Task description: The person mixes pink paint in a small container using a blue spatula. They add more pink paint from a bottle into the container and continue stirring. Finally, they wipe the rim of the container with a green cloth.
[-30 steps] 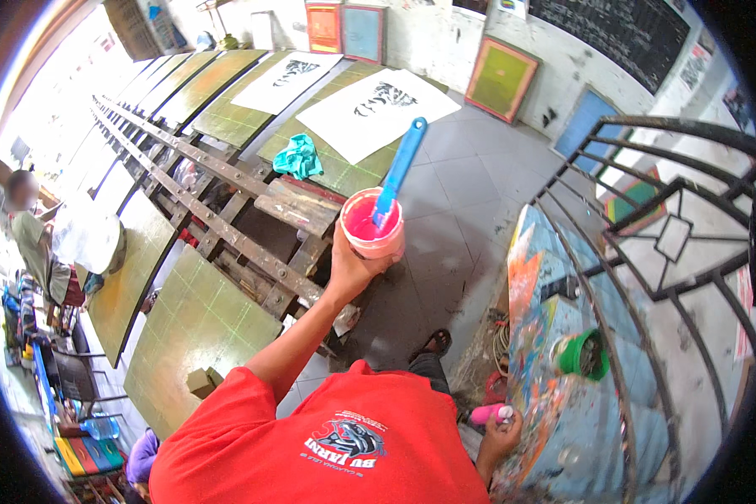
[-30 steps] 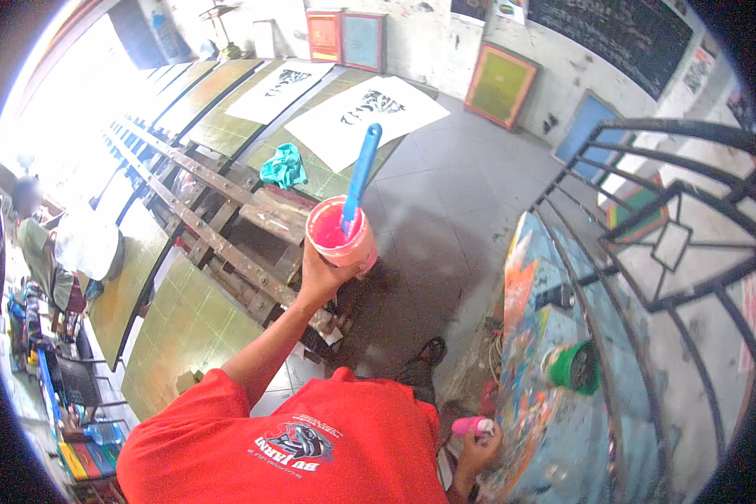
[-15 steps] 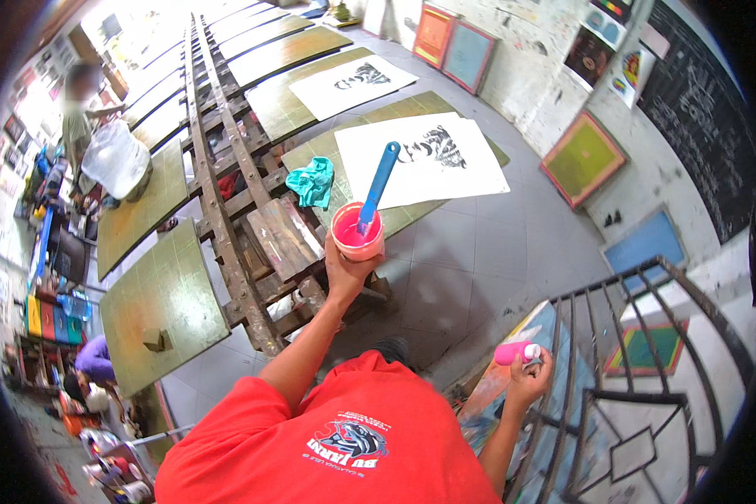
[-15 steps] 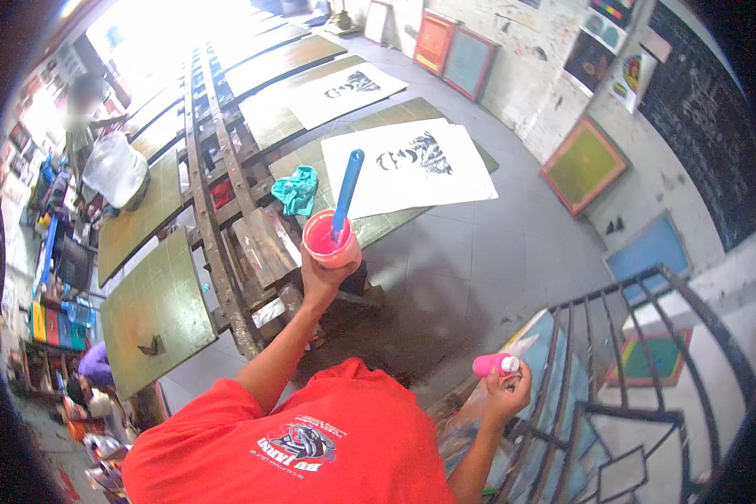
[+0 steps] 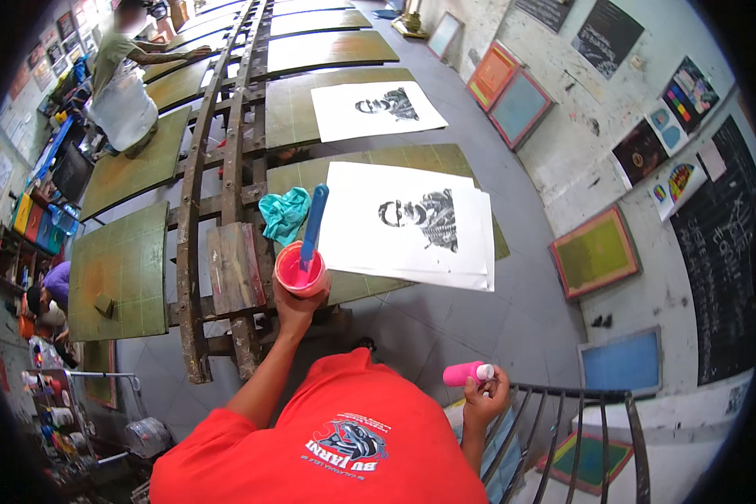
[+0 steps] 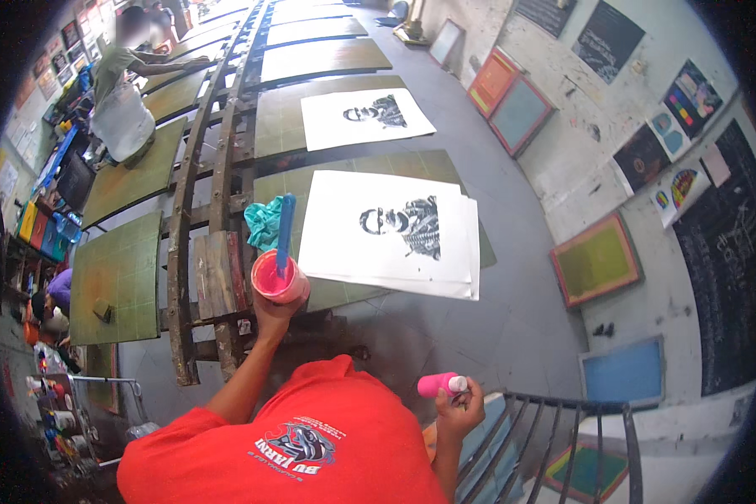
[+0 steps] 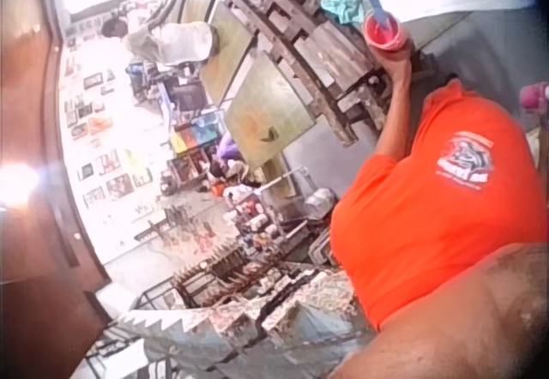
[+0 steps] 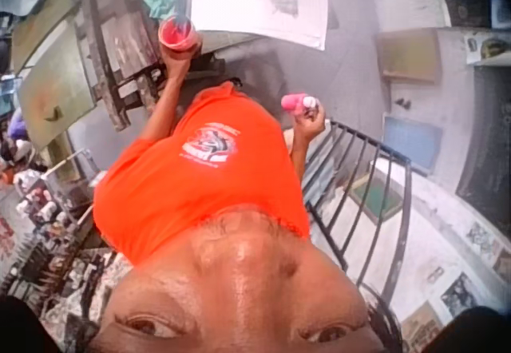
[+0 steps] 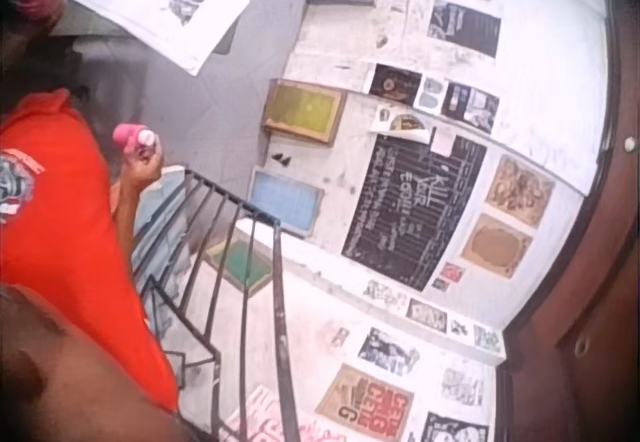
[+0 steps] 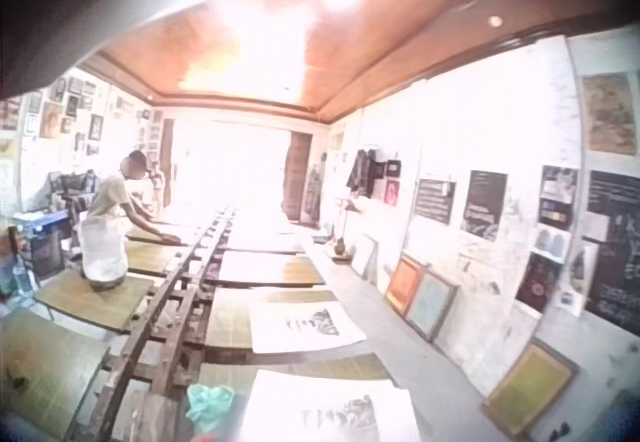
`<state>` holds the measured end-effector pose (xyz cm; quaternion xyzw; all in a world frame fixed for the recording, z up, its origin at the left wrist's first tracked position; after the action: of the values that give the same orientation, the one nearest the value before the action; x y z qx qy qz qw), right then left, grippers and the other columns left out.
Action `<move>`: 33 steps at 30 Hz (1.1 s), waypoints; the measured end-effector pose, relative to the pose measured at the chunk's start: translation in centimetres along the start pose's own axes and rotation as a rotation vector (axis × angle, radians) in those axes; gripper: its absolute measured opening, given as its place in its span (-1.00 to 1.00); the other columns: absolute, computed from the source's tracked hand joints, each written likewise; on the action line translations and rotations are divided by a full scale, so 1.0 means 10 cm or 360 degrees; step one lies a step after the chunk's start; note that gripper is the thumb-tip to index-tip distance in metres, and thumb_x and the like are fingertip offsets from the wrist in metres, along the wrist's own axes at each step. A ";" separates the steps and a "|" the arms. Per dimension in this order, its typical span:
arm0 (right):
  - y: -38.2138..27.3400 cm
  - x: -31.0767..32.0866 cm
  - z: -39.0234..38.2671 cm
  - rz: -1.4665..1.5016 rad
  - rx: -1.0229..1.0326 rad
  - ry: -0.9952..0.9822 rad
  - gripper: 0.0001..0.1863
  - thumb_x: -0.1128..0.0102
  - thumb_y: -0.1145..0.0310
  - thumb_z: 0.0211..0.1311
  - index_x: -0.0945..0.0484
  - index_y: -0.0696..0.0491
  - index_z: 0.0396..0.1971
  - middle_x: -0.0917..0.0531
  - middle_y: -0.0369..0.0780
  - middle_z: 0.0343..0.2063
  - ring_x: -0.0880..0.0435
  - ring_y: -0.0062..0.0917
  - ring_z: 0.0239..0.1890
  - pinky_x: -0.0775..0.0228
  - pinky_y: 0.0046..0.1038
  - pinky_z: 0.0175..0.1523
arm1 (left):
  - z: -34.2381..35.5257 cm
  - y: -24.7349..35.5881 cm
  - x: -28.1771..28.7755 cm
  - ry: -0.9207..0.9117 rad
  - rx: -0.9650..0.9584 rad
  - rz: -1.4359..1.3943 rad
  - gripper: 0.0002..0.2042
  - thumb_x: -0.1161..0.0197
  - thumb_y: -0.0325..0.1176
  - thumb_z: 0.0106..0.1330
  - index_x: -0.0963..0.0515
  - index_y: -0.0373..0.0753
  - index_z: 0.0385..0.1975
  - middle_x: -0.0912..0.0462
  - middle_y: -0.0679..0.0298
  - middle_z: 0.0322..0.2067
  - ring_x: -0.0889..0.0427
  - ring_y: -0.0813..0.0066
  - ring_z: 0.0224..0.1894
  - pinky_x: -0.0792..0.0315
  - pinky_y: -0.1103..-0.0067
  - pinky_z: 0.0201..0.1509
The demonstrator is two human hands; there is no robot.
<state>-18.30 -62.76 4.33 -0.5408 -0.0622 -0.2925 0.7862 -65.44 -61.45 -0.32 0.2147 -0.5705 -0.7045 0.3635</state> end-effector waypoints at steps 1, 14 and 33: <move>0.05 -0.02 0.12 0.0032 0.0014 -0.0014 -0.42 -0.61 0.29 -0.12 -0.59 0.19 -0.07 -0.57 -0.37 -0.47 -0.38 -0.72 -0.57 -0.30 -0.60 -0.46 | -0.02 -0.01 -0.06 0.0026 -0.0001 -0.0004 -0.09 -0.67 -0.43 -0.20 -0.33 -0.25 0.27 -0.53 0.15 0.14 -0.54 0.23 0.19 -0.42 0.36 0.28; -0.69 -0.75 1.81 0.0398 0.1005 -0.0924 -0.42 -0.65 0.21 -0.08 -0.59 0.12 -0.07 -0.71 -0.19 -0.26 -0.53 -0.64 -0.58 -0.39 -0.61 -0.53 | -0.56 0.01 -0.22 0.0560 0.0091 0.0626 0.18 -0.70 -0.31 -0.12 0.04 -0.28 0.48 -0.29 -0.03 0.33 -0.37 0.08 0.35 -0.27 0.27 0.40; -1.82 -1.76 1.06 0.0962 0.1151 -0.2317 -0.51 -0.57 0.18 0.02 -0.62 0.09 -0.09 -0.66 -0.23 -0.39 -0.63 -0.52 -0.52 -0.50 -0.45 -0.41 | -1.70 1.41 -0.98 0.0078 0.0205 0.0091 -0.39 -0.49 -0.27 0.23 -0.37 -0.24 0.24 -0.63 0.08 0.02 -0.65 0.30 0.07 -0.52 0.40 0.12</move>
<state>-40.05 -50.85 16.19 -0.3036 -0.4928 0.3856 0.7185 -43.20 -66.25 7.78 0.2386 -0.6114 -0.6502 0.3827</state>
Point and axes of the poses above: each hand's wrist, its own z-axis towards the middle knuckle, its own x-axis out of the back of the hand, y = z × x, the point moved 7 cm from there along z, towards the middle knuckle
